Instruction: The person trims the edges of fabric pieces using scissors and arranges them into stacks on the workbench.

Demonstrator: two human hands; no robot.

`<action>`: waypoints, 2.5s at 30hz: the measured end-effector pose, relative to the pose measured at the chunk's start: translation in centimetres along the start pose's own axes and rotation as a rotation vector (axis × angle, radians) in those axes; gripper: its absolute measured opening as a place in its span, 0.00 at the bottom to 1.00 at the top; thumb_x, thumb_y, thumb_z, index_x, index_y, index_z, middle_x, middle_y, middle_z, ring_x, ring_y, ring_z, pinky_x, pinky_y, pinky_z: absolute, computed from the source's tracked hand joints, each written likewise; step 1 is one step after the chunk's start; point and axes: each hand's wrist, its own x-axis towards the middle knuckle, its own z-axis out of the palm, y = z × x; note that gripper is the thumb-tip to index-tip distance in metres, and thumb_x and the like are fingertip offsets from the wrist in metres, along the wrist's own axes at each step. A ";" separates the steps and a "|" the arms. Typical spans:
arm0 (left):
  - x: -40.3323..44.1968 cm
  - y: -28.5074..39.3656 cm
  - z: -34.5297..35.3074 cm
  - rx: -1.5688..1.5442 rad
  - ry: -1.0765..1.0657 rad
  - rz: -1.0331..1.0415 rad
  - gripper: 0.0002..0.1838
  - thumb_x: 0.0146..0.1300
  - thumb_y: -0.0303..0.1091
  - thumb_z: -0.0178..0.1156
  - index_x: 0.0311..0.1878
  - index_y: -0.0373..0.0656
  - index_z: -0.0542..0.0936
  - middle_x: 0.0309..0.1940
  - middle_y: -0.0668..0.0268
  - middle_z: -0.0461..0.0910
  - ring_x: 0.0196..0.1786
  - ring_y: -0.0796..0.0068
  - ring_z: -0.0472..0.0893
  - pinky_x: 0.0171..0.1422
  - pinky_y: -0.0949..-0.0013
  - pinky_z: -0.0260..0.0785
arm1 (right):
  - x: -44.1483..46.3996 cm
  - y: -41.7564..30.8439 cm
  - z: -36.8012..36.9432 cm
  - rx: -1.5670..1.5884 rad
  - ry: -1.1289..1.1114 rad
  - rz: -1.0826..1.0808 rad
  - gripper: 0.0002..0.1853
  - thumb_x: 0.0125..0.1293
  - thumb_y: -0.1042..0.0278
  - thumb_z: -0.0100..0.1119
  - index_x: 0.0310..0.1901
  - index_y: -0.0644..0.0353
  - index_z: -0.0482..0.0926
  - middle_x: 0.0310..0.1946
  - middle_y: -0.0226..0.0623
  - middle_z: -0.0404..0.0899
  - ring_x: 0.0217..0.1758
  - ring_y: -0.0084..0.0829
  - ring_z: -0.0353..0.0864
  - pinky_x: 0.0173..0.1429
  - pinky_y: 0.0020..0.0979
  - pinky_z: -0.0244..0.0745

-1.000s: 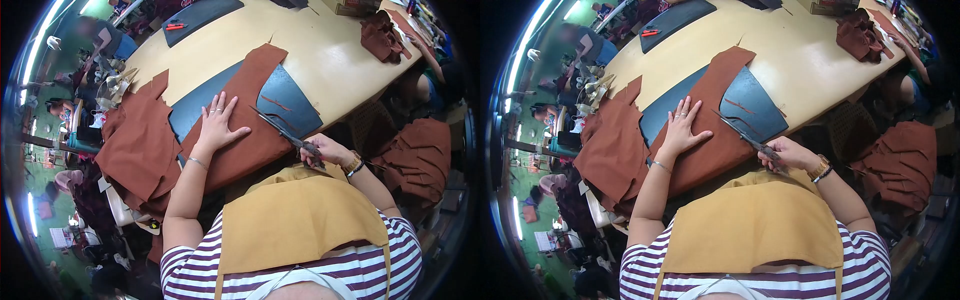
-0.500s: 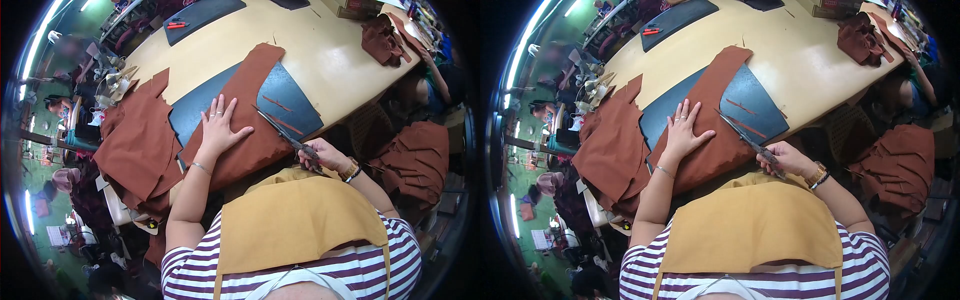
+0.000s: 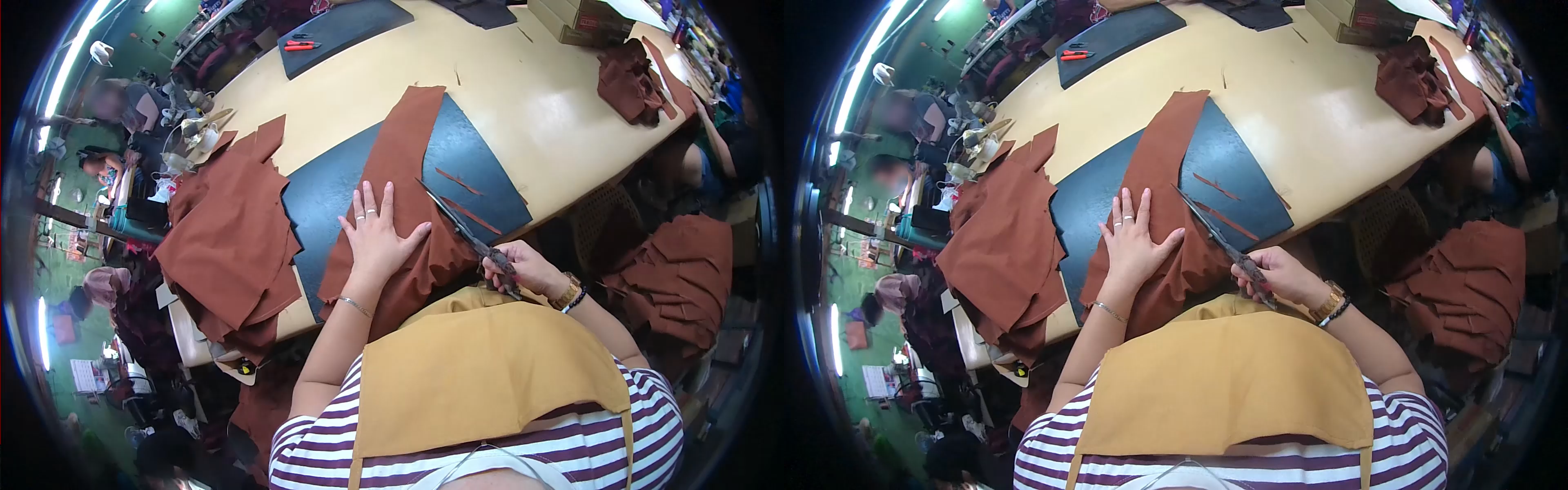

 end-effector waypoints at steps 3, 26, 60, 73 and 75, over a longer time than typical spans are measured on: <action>-0.2 0.5 -0.2 -0.003 -0.016 -0.058 0.52 0.54 0.73 0.52 0.75 0.49 0.52 0.75 0.46 0.41 0.77 0.47 0.41 0.68 0.26 0.37 | 0.1 0.4 0.3 -0.006 0.019 -0.013 0.09 0.67 0.64 0.58 0.36 0.61 0.80 0.27 0.27 0.78 0.26 0.16 0.76 0.31 0.20 0.72; -41.5 -26.4 11.5 -0.009 -0.498 -1.764 0.29 0.74 0.50 0.27 0.74 0.73 0.31 0.77 0.57 0.37 0.76 0.41 0.39 0.77 0.44 0.34 | 0.0 0.3 0.0 0.008 -0.007 -0.002 0.10 0.66 0.63 0.60 0.33 0.62 0.79 0.24 0.28 0.77 0.25 0.17 0.76 0.31 0.19 0.72; 6.7 -4.3 -1.2 0.009 -0.087 0.498 0.59 0.40 0.79 0.57 0.74 0.56 0.56 0.76 0.59 0.46 0.77 0.53 0.44 0.72 0.31 0.36 | 0.3 0.4 -0.3 0.063 -0.008 0.028 0.09 0.66 0.63 0.60 0.35 0.60 0.80 0.27 0.28 0.79 0.26 0.17 0.76 0.31 0.20 0.72; 2.3 -0.7 -0.3 0.017 -0.019 0.092 0.55 0.48 0.77 0.54 0.74 0.51 0.55 0.76 0.54 0.44 0.77 0.50 0.44 0.69 0.26 0.37 | -0.2 1.3 0.3 0.074 0.002 -0.032 0.08 0.66 0.65 0.59 0.37 0.62 0.79 0.29 0.28 0.79 0.28 0.15 0.76 0.34 0.20 0.74; 1.9 -0.2 -0.4 0.008 -0.011 0.049 0.55 0.48 0.75 0.55 0.74 0.52 0.54 0.76 0.55 0.44 0.77 0.51 0.44 0.68 0.26 0.38 | -0.2 1.4 0.3 0.072 -0.005 -0.023 0.08 0.66 0.65 0.58 0.38 0.61 0.80 0.29 0.27 0.78 0.28 0.16 0.76 0.35 0.20 0.75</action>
